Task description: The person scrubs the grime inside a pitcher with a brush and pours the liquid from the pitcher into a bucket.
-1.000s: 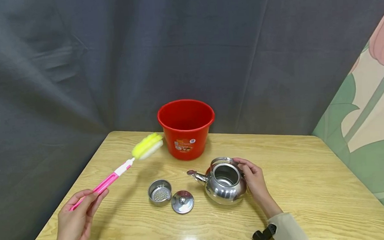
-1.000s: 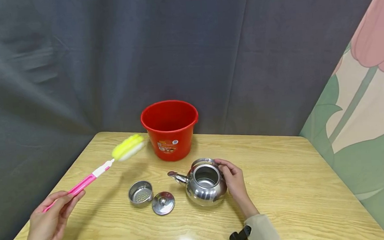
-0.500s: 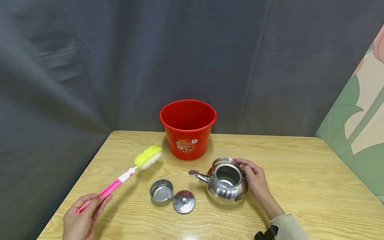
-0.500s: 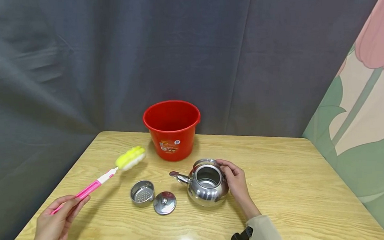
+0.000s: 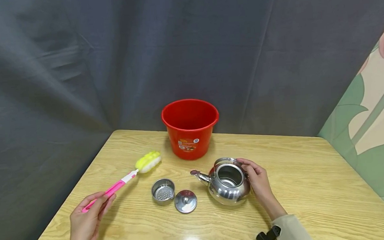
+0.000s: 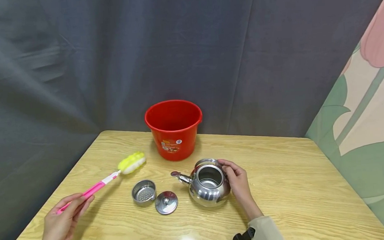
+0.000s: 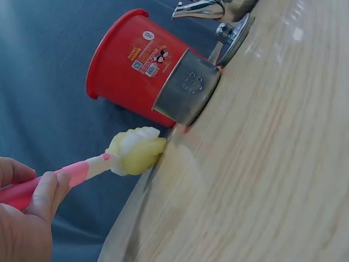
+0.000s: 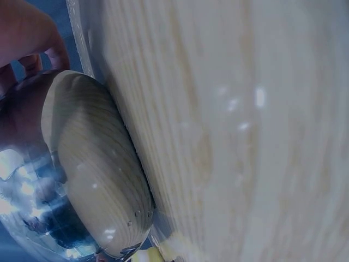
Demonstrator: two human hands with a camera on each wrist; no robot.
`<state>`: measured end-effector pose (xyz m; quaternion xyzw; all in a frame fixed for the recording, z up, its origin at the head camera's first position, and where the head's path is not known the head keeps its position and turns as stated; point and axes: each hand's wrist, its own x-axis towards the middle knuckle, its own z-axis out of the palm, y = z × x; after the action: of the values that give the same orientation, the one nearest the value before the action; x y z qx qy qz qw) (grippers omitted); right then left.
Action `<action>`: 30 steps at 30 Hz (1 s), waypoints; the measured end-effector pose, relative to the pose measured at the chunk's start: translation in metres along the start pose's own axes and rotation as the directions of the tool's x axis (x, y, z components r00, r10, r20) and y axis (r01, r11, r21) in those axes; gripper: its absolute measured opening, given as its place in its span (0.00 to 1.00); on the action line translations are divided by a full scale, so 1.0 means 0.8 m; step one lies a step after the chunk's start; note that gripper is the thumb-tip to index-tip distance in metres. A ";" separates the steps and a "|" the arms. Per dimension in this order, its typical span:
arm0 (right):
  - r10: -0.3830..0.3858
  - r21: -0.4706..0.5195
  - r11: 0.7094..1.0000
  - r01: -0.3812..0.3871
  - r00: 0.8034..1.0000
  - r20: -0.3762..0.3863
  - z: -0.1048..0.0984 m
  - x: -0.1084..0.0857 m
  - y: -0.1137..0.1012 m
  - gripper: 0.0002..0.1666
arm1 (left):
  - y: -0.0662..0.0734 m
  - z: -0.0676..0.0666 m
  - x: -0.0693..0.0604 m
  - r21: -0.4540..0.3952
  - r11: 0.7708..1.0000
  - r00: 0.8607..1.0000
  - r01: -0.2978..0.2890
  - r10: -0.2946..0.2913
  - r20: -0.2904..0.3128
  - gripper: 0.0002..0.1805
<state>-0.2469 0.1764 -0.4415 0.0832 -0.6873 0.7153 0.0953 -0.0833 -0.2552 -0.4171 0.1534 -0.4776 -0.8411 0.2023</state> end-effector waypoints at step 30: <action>-0.001 -0.012 1.000 0.001 1.000 0.007 0.000 0.000 -0.001 0.17 | 0.004 0.009 -0.021 0.866 0.499 0.999 -0.021 -0.026 0.039 0.23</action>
<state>-0.2469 0.1768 -0.4410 0.0855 -0.6917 0.7110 0.0937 -0.0713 -0.2436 -0.4097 0.2150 -0.8387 -0.4929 0.0861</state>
